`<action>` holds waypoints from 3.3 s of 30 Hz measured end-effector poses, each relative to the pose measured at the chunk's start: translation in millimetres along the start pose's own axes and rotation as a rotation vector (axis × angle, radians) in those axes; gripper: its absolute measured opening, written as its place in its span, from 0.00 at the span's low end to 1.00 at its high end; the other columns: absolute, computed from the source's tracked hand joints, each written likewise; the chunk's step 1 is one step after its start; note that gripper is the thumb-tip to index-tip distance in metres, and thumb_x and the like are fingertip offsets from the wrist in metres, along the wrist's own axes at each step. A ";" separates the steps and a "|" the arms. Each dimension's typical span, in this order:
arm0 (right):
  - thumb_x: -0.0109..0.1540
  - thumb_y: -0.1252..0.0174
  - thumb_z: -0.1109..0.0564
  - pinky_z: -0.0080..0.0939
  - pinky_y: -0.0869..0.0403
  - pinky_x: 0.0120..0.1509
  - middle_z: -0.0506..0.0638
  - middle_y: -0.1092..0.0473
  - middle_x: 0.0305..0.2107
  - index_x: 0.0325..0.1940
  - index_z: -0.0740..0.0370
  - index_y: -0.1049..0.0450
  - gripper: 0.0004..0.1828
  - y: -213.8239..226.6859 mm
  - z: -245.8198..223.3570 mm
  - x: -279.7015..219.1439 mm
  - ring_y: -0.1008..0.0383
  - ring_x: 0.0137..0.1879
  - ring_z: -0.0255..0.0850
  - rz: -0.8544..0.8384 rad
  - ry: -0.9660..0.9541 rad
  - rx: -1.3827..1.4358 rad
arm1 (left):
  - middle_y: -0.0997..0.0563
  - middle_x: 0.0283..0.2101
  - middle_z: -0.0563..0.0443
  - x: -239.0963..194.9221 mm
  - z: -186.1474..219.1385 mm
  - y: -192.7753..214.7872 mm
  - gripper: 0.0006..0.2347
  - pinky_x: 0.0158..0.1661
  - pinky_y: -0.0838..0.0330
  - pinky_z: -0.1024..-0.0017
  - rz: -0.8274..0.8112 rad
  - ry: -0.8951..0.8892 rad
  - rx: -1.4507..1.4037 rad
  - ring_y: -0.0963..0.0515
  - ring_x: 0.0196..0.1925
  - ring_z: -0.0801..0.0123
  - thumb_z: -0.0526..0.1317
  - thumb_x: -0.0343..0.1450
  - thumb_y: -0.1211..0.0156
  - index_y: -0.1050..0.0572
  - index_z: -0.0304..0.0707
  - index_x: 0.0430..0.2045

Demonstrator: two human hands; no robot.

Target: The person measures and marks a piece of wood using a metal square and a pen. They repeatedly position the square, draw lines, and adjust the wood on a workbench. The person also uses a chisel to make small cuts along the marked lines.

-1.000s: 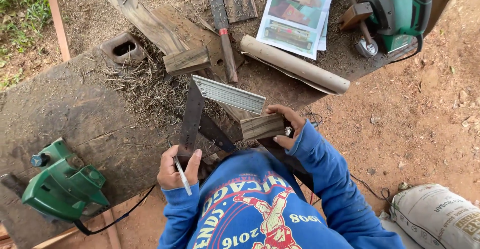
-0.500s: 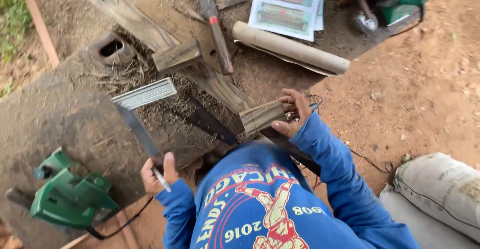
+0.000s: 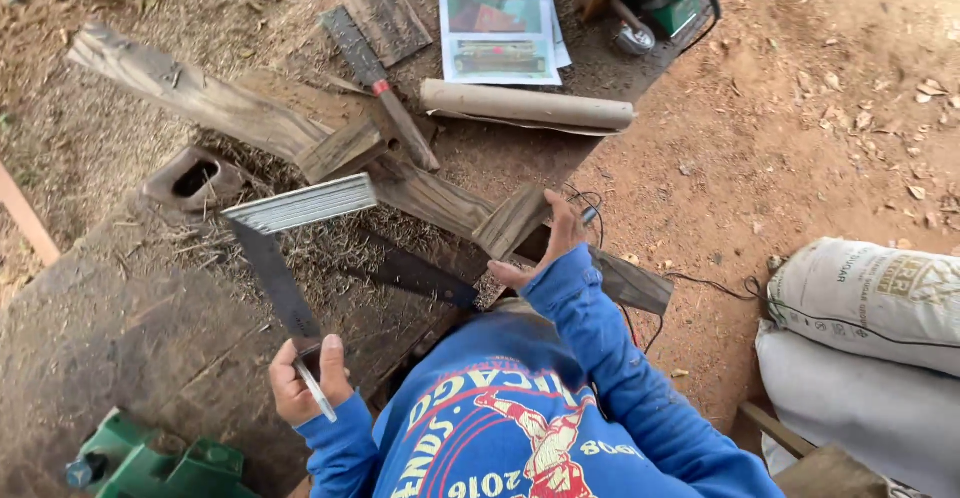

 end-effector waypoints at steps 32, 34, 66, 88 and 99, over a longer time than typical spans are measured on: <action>0.62 0.31 0.50 0.36 0.30 0.45 0.50 0.28 0.36 0.56 0.63 0.26 0.23 89.3 54.4 25.8 0.30 0.40 0.36 0.103 -0.272 0.246 | 0.18 0.29 0.45 -34.0 70.9 -141.8 0.07 0.32 0.25 0.63 -0.747 -0.177 0.310 0.16 0.31 0.54 0.38 0.68 0.34 0.24 0.42 0.37; 0.61 0.31 0.52 0.40 0.28 0.50 0.54 0.30 0.39 0.55 0.64 0.27 0.23 102.5 8.8 28.9 0.30 0.45 0.42 0.181 -0.074 0.036 | 0.18 0.29 0.45 -34.3 66.7 -142.5 0.05 0.30 0.25 0.63 -0.732 -0.205 0.257 0.16 0.30 0.54 0.38 0.70 0.34 0.25 0.41 0.33; 0.59 0.31 0.39 0.54 0.34 0.73 0.57 0.31 0.60 0.54 0.49 0.19 0.24 25.3 -25.7 12.6 0.36 0.72 0.58 -0.095 0.594 0.022 | 0.20 0.28 0.46 -29.7 63.7 -141.7 0.04 0.29 0.26 0.69 -0.693 -0.307 0.077 0.17 0.26 0.60 0.35 0.71 0.36 0.25 0.37 0.33; 0.58 0.28 0.42 0.57 0.34 0.75 0.59 0.34 0.63 0.58 0.50 0.22 0.27 25.2 -22.7 12.4 0.39 0.75 0.60 -0.154 0.604 0.070 | 0.19 0.29 0.46 -27.6 70.3 -140.9 0.03 0.30 0.25 0.68 -0.708 -0.269 0.134 0.18 0.28 0.58 0.37 0.72 0.38 0.24 0.38 0.32; 0.57 0.28 0.42 0.60 0.34 0.75 0.58 0.35 0.64 0.59 0.50 0.22 0.28 25.9 -25.9 13.4 0.41 0.75 0.61 -0.185 0.571 0.070 | 0.19 0.30 0.46 -27.0 69.5 -141.9 0.03 0.30 0.25 0.67 -0.672 -0.342 0.140 0.17 0.30 0.56 0.37 0.72 0.38 0.24 0.39 0.32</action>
Point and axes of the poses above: each hand's wrist, its own x-axis towards the middle knuckle, its own y-axis out of the back of the hand, z = x × y, the point moved 5 cm from there along x, towards the middle knuckle
